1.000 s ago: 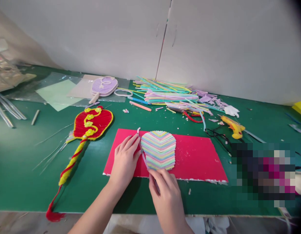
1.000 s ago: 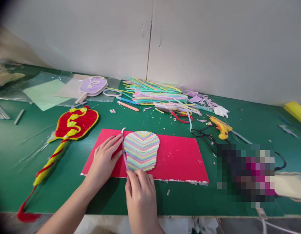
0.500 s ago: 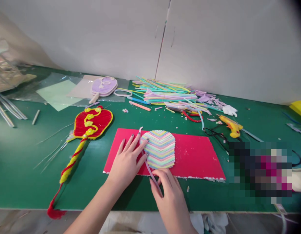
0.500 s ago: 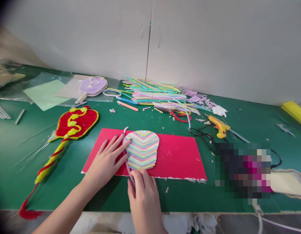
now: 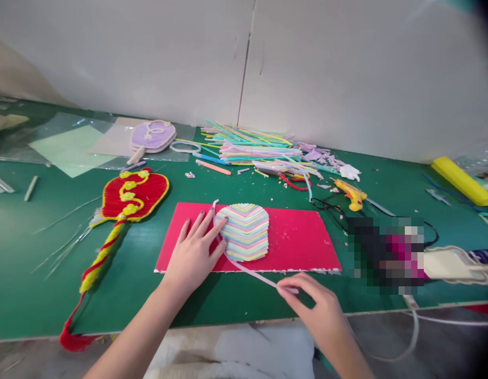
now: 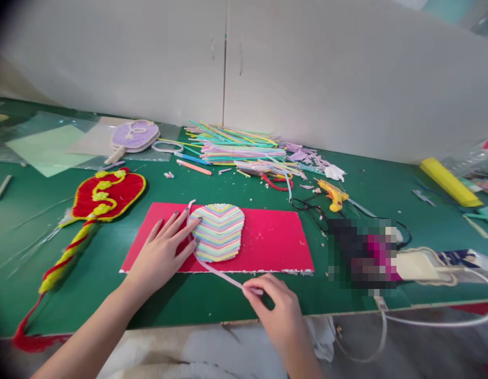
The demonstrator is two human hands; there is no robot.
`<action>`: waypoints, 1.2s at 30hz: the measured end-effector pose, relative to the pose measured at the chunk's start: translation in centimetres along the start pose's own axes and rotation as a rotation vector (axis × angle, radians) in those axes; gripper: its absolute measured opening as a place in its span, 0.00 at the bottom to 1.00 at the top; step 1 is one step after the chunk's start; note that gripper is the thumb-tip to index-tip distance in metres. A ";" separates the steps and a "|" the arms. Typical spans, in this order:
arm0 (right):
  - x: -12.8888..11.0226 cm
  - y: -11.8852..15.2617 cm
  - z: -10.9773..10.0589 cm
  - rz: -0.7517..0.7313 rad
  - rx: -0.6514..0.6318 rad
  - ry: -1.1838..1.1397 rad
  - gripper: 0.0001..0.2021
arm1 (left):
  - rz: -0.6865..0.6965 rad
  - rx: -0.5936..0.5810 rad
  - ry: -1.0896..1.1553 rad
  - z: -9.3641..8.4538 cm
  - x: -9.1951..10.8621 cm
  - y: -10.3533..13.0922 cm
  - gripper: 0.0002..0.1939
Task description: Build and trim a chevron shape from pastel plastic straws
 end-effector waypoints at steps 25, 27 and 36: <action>1.5 -2.6 0.2 0.082 -0.055 -0.130 0.06 | 0.392 -0.135 0.066 2.6 5.0 1.3 0.20; 2.2 -4.0 -0.2 0.086 -0.113 -0.151 0.06 | 0.405 -0.137 0.071 2.7 4.9 1.3 0.20; 4.2 -9.7 1.0 0.119 -0.361 -0.293 0.06 | 0.459 -0.131 0.036 2.6 4.9 1.3 0.22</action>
Point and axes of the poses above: each hand's wrist, its own y-axis away from the middle knuckle, its own z-axis out of the palm, x = y × z, the point moved 5 cm from there along -y, towards the middle knuckle, and after that the axes turned 9 degrees about y, right-handed, at the moved point
